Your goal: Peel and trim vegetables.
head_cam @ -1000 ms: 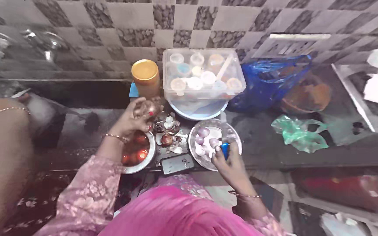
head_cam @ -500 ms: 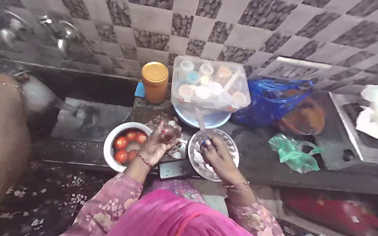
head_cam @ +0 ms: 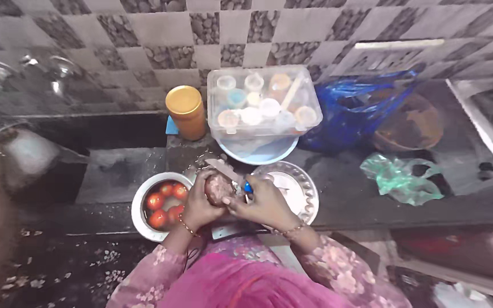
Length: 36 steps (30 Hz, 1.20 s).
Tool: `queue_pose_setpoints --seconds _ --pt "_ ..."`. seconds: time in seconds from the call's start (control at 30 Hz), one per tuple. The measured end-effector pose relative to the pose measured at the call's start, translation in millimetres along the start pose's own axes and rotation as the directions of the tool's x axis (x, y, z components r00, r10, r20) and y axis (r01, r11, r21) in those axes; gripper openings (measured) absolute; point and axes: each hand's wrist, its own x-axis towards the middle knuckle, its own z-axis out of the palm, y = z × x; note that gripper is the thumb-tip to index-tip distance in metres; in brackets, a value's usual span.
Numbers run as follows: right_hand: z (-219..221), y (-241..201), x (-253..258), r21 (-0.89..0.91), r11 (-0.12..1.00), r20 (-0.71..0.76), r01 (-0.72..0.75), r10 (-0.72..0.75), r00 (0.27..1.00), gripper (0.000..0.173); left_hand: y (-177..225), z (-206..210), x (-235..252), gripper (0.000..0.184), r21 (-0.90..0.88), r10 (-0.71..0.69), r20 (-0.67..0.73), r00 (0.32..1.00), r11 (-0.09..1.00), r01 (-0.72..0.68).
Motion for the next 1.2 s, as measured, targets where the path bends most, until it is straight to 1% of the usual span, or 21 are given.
queue_pose_setpoints --seconds 0.07,0.17,0.3,0.33,0.43,0.53,0.63,0.7,0.77,0.83,0.87,0.93,0.97,1.03,1.07,1.13,1.17,1.2 --pt "2.0 0.1 2.3 -0.038 0.999 -0.005 0.027 -0.027 1.0 0.071 -3.6 2.4 -2.7 0.091 0.047 0.036 -0.044 0.998 0.998 -0.034" --pt "5.8 2.3 4.5 -0.082 0.992 -0.013 0.092 -0.093 0.996 0.076 -3.9 3.4 -1.9 0.089 0.116 0.025 -0.076 0.997 0.993 -0.016" --pt "12.2 4.6 4.4 -0.188 0.971 -0.072 0.148 -0.164 0.984 0.078 0.1 0.4 -0.8 0.094 0.139 -0.058 -0.017 0.998 0.988 0.06" --pt "14.1 4.1 4.2 -0.212 0.966 -0.078 0.148 -0.168 0.983 0.078 0.2 -0.1 -1.3 0.092 0.138 -0.076 -0.011 0.997 0.987 0.077" --pt "14.9 -2.3 2.9 -0.25 0.959 -0.06 0.138 -0.157 0.986 0.078 -3.9 -1.4 -1.4 0.087 0.075 -0.081 -0.002 0.997 0.994 0.081" --pt "12.4 -10.2 1.2 -0.26 0.954 -0.038 0.147 -0.163 0.986 0.078 1.9 -10.5 3.8 0.086 -0.033 -0.054 0.068 0.996 0.998 0.056" --pt "15.6 -9.6 1.1 -0.263 0.951 -0.018 0.162 -0.173 0.985 0.079 -2.5 -15.0 8.5 0.084 -0.151 0.04 0.129 0.991 0.988 -0.02" --pt "18.4 -6.4 0.2 -0.256 0.954 0.015 0.158 -0.16 0.987 0.079 -6.6 -14.6 8.3 0.082 -0.13 0.074 0.131 0.989 0.99 -0.057" --pt "19.1 -5.2 -3.4 -0.249 0.957 0.024 0.149 -0.148 0.989 0.077 -1.2 -13.1 3.7 0.08 -0.007 0.072 0.081 0.994 0.997 -0.072" --pt "20.1 -4.7 -8.4 -0.252 0.957 -0.006 0.142 -0.148 0.989 0.077 8.3 -9.0 -1.4 0.074 0.113 0.026 0.005 1.0 0.993 -0.026" --pt "22.7 -2.8 -10.8 -0.26 0.954 -0.041 0.15 -0.166 0.985 0.076 11.5 -5.7 -4.0 0.072 0.143 0.01 -0.033 0.999 0.99 -0.005" --pt "27.1 1.0 -14.2 -0.271 0.949 -0.091 0.162 -0.193 0.977 0.075 12.3 0.7 -8.5 0.069 0.125 -0.004 -0.078 0.997 0.992 0.014" --pt "28.0 2.3 -15.0 -0.268 0.95 -0.09 0.16 -0.19 0.978 0.075 10.0 2.4 -9.8 0.07 0.093 -0.002 -0.071 0.997 0.996 0.008" --pt "28.3 3.4 -16.2 -0.243 0.959 -0.054 0.148 -0.165 0.985 0.078 6.0 -2.7 -8.9 0.074 0.017 0.003 0.035 0.999 1.0 -0.003" --pt "27.5 3.3 -16.8 -0.228 0.962 -0.029 0.147 -0.157 0.987 0.079 8.3 -9.2 -6.7 0.078 0.007 -0.029 0.123 0.992 1.0 0.028" --pt "26.1 1.8 -15.8 -0.209 0.963 -0.005 0.169 -0.174 0.985 0.08 17.4 -23.4 1.2 0.084 0.041 -0.114 0.286 0.952 0.993 0.107" --pt "26.0 0.3 -14.9 -0.209 0.96 -0.007 0.185 -0.191 0.982 0.078 19.7 -28.4 4.3 0.087 0.063 -0.147 0.343 0.928 0.989 0.133" --pt "25.8 -0.8 -13.6 -0.216 0.957 -0.01 0.195 -0.202 0.979 0.077 19.8 -30.7 6.8 0.087 0.079 -0.161 0.371 0.915 0.987 0.141"
